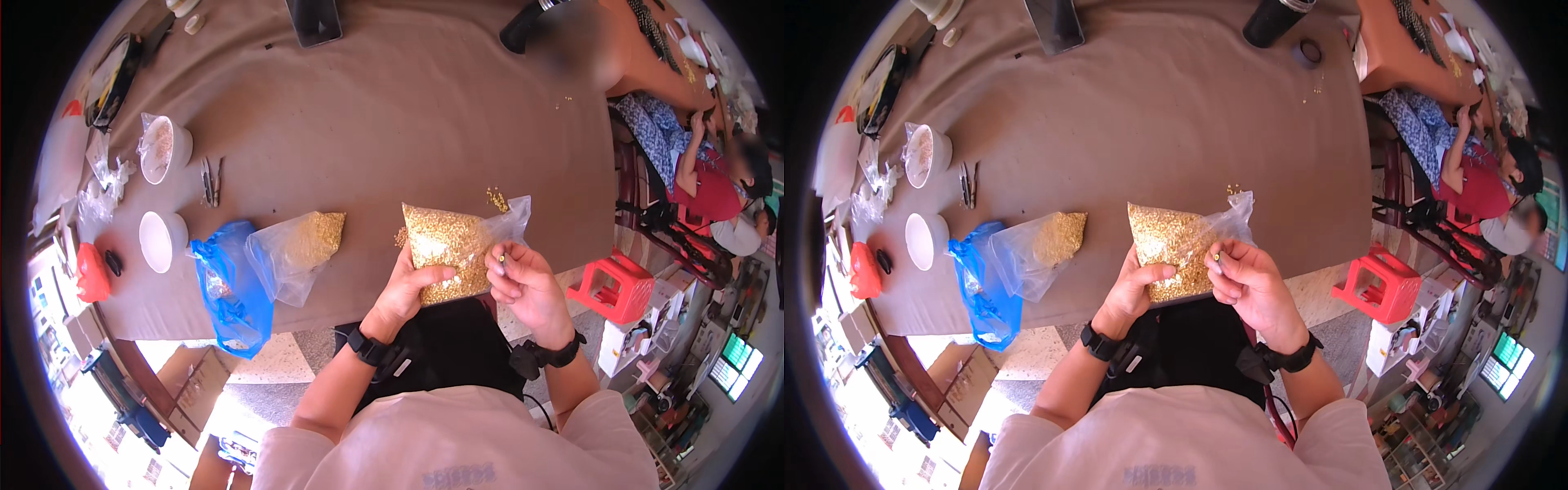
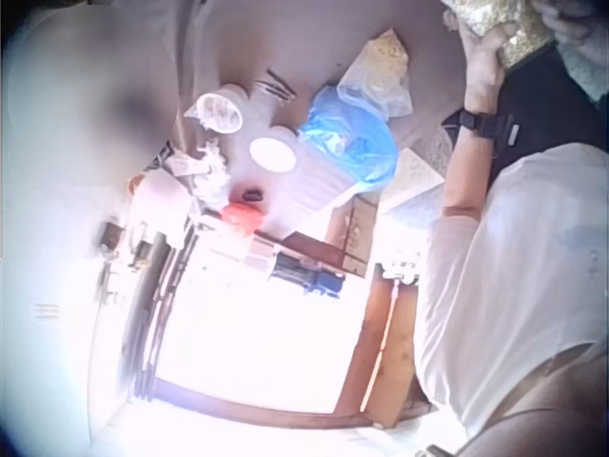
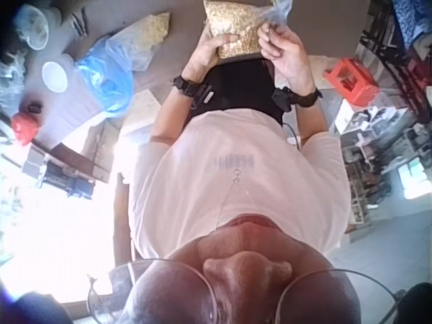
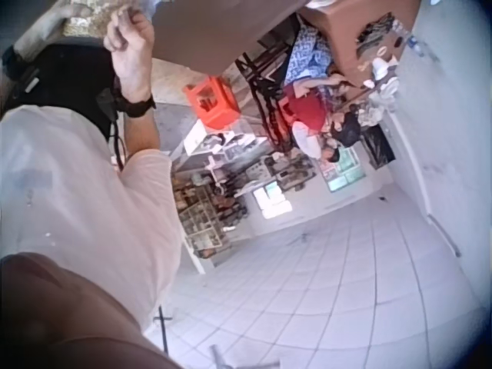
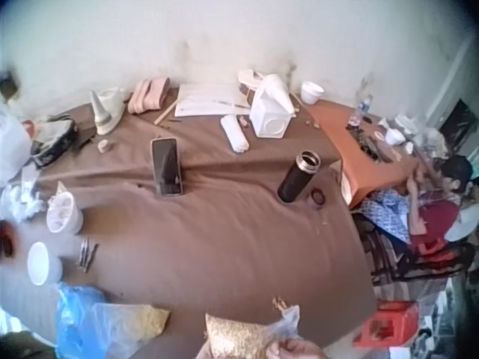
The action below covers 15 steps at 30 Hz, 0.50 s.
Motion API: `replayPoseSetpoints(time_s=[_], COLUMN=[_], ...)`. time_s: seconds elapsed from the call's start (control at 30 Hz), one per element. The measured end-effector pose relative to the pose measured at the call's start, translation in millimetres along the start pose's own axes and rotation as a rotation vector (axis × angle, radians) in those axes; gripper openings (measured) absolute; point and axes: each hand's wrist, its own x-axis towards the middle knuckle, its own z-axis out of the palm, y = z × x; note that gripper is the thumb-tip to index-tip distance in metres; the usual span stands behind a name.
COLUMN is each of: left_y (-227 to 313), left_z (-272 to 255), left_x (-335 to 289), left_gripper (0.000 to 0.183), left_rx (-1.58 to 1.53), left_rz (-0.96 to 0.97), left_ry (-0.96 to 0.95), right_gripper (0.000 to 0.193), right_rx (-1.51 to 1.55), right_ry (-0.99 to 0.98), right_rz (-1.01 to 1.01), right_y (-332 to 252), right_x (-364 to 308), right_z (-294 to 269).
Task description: Sorting and inspecting metal shoe eyelets from bulk bags into smaller quantities at a workstation.
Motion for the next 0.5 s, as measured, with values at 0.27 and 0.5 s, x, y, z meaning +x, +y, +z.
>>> replayPoseSetpoints(time_s=[0.27, 0.5], left_y=[-3, -5], left_z=[-5, 7], left_x=[-1, -4], left_gripper=[0.061, 0.059], left_rx=[-0.018, -0.006], left_rz=[0.047, 0.047], left_ry=[-0.052, -0.012], right_gripper=[0.008, 0.004], right_rx=[-0.123, -0.590], right_ry=[0.007, 0.161], right_rz=[-0.020, -0.273], right_y=[2, 11], right_x=[1, -3], right_z=[4, 19])
